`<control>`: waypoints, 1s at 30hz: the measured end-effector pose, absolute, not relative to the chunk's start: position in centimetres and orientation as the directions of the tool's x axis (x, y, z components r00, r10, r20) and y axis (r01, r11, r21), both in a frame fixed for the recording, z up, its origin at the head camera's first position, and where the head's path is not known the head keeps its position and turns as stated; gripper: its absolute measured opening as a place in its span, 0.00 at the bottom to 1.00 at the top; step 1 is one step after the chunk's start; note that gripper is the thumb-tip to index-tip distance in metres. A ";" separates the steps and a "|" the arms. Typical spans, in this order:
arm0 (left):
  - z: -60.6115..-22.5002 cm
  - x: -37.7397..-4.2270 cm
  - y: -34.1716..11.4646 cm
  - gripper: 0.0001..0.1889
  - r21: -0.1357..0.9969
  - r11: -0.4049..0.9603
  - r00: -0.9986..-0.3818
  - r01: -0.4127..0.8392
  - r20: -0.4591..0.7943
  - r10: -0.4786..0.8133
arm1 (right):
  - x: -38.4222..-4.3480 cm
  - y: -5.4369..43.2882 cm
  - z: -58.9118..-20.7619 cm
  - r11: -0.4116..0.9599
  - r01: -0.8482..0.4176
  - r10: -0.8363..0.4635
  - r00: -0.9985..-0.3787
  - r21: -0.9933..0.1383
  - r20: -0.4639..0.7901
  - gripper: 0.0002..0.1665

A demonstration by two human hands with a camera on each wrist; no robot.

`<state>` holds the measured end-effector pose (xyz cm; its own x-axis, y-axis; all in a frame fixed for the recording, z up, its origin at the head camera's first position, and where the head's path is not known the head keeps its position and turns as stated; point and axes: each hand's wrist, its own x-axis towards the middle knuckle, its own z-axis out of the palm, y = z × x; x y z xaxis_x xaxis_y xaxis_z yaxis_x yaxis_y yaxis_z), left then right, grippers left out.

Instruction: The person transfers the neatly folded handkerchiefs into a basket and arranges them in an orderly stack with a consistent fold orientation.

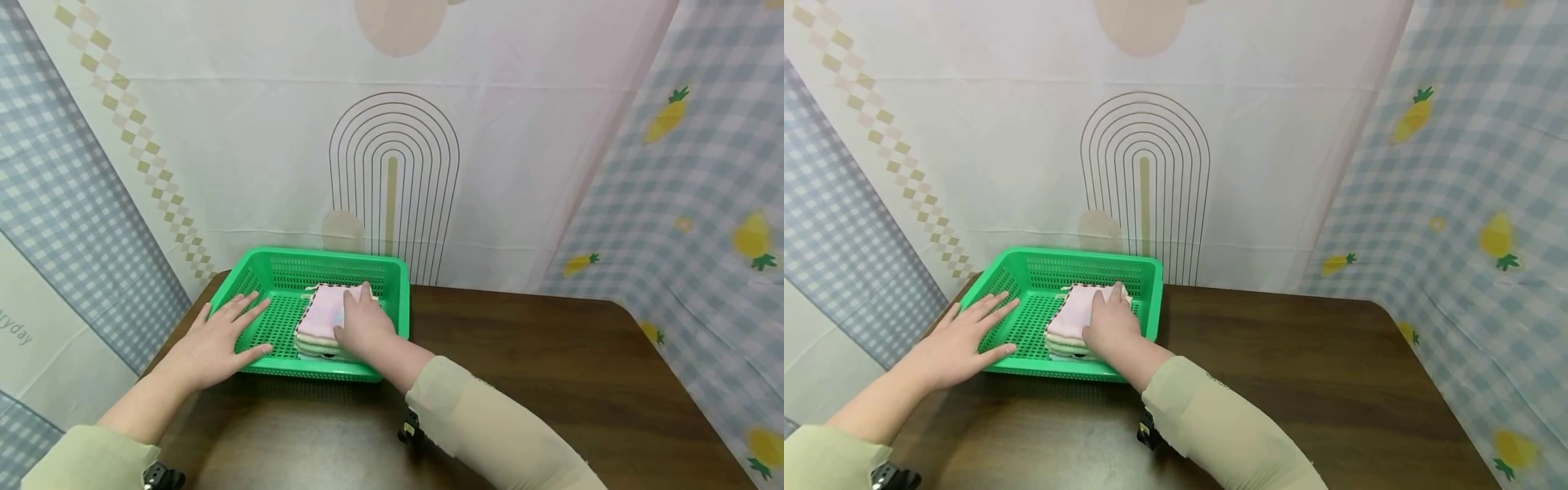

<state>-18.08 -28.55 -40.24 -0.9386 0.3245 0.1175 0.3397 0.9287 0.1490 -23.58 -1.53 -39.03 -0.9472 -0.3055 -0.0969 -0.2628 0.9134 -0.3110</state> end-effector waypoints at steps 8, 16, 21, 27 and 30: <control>-40.2 -18.2 -28.6 0.46 0.182 0.919 -0.935 0.349 0.137 0.327 | -23.0 -0.8 -39.2 0.915 -0.321 -0.342 -0.939 -0.246 -0.046 0.40; -40.4 -18.5 -29.3 0.43 0.242 0.901 -0.932 0.359 0.144 0.333 | -22.1 0.2 -39.3 0.886 -0.424 -0.412 -0.905 -0.188 0.105 0.36; -40.1 -18.4 -29.6 0.42 0.241 0.898 -0.929 0.368 0.138 0.344 | -21.5 0.8 -39.2 0.868 -0.452 -0.422 -0.890 -0.204 0.175 0.35; -39.8 -18.2 -29.7 0.41 0.230 0.900 -0.928 0.371 0.130 0.350 | -20.8 1.6 -39.3 0.858 -0.442 -0.400 -0.895 -0.261 0.198 0.38; -39.7 -18.2 -29.7 0.41 0.222 0.901 -0.927 0.372 0.133 0.350 | -20.4 2.2 -39.4 0.851 -0.430 -0.382 -0.901 -0.300 0.206 0.39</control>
